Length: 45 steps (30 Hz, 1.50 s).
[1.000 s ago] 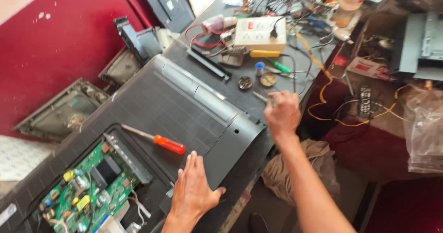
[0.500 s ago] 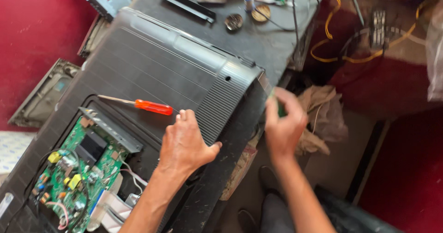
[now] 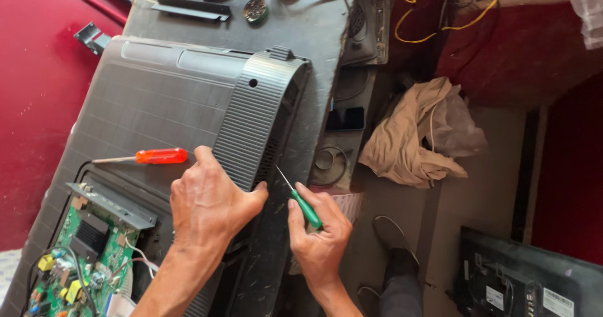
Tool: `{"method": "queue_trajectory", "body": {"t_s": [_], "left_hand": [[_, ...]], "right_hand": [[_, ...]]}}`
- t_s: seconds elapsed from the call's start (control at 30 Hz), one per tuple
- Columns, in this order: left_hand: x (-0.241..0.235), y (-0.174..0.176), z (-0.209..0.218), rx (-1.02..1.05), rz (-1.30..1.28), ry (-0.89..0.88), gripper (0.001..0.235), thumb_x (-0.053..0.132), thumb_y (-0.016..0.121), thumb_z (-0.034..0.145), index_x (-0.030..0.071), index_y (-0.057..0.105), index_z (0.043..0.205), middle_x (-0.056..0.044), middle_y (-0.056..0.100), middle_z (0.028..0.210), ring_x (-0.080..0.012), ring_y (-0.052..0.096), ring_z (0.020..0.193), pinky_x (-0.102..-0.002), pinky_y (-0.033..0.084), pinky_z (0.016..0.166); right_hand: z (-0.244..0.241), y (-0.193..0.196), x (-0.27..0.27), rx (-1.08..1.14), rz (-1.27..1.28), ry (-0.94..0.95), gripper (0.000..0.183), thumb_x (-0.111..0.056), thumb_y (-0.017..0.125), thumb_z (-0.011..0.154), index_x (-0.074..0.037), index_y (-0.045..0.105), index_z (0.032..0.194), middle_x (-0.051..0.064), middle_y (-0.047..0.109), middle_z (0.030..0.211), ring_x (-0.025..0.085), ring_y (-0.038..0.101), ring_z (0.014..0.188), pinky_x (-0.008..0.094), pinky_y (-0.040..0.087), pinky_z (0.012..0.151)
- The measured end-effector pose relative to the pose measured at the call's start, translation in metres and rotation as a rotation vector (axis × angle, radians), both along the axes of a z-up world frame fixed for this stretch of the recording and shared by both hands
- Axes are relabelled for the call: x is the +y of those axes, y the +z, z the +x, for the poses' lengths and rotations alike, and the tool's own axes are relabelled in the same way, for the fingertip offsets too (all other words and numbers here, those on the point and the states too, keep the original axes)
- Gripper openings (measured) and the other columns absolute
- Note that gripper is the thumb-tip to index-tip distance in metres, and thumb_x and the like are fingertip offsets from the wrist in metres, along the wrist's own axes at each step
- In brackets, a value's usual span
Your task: The person uses a green-handled screwdriver to unscrew fasteners along the edge of a black plastic casing, then switches to an orange-handled screwdriver to continue removing screws. The person repositions the casing on the workbench and continues unscrewing along its edges.
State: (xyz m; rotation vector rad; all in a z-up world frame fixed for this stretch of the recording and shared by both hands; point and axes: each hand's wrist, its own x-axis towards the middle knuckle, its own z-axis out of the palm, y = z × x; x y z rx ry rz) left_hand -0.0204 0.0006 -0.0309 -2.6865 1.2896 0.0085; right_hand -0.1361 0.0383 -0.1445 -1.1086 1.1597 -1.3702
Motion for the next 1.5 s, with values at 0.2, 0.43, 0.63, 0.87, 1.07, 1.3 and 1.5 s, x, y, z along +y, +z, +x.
{"method": "queue_trajectory", "body": {"t_s": [0.2,0.43,0.63,0.87,1.07,1.3,1.5], "left_hand": [[-0.008,0.0,0.012,-0.071,-0.074,-0.163,0.1,0.052,0.097,0.052,-0.012,0.051,0.114,-0.035,0.066,0.106,-0.048,0.071,0.089,-0.05,0.06,0.076],[-0.031,-0.003,0.021,0.1,0.077,-0.045,0.087,0.045,0.097,0.054,-0.008,0.05,0.104,-0.032,0.07,0.087,-0.0458,0.072,0.089,-0.048,0.061,0.08],[-0.029,-0.002,0.02,0.056,0.027,-0.089,0.084,0.046,0.097,0.053,-0.007,0.051,0.099,-0.027,0.07,0.075,-0.0424,0.074,0.075,-0.047,0.062,0.072],[-0.03,0.0,0.015,0.049,0.008,-0.066,0.082,0.044,0.097,0.052,-0.006,0.051,0.099,-0.025,0.07,0.073,-0.0425,0.074,0.074,-0.048,0.062,0.069],[-0.03,0.001,0.014,0.079,0.007,-0.025,0.081,0.042,0.096,0.053,-0.005,0.051,0.1,-0.024,0.07,0.072,-0.0414,0.075,0.072,-0.047,0.063,0.068],[-0.028,-0.002,0.01,0.037,-0.058,-0.037,0.084,0.041,0.097,0.052,-0.005,0.051,0.104,-0.026,0.071,0.074,-0.0443,0.073,0.074,-0.05,0.061,0.07],[-0.029,0.001,0.015,0.079,-0.026,-0.054,0.081,0.042,0.096,0.052,-0.005,0.051,0.1,-0.026,0.071,0.073,-0.0434,0.074,0.074,-0.049,0.061,0.069]], "right_hand": [[0.01,-0.001,-0.009,-0.173,0.14,-0.018,0.019,-0.007,0.073,0.092,0.001,0.075,0.109,0.005,0.073,0.087,0.011,0.071,0.073,0.024,0.058,0.065],[0.021,-0.006,-0.012,-0.372,0.193,-0.019,0.022,-0.012,0.064,0.1,0.005,0.07,0.114,0.013,0.08,0.104,0.018,0.078,0.096,0.031,0.067,0.086],[0.02,-0.009,-0.006,-0.267,0.173,-0.007,0.019,-0.013,0.065,0.1,0.002,0.072,0.111,0.011,0.081,0.101,0.015,0.08,0.094,0.028,0.064,0.084],[0.024,-0.009,-0.005,-0.133,0.097,-0.042,0.017,-0.013,0.068,0.099,-0.001,0.072,0.11,0.007,0.082,0.1,0.011,0.077,0.087,0.025,0.061,0.079],[0.027,-0.003,-0.003,-0.11,0.058,-0.046,0.018,-0.011,0.068,0.099,-0.001,0.07,0.114,0.01,0.081,0.101,0.013,0.078,0.087,0.026,0.063,0.077],[0.032,0.005,-0.007,0.19,-0.266,-0.049,0.018,-0.008,0.07,0.099,0.003,0.064,0.112,0.022,0.076,0.108,0.032,0.078,0.101,0.036,0.064,0.083],[0.04,0.004,-0.014,-0.007,0.087,-0.101,0.014,-0.01,0.064,0.101,0.004,0.065,0.102,0.018,0.08,0.098,0.024,0.083,0.089,0.032,0.068,0.076]]}}
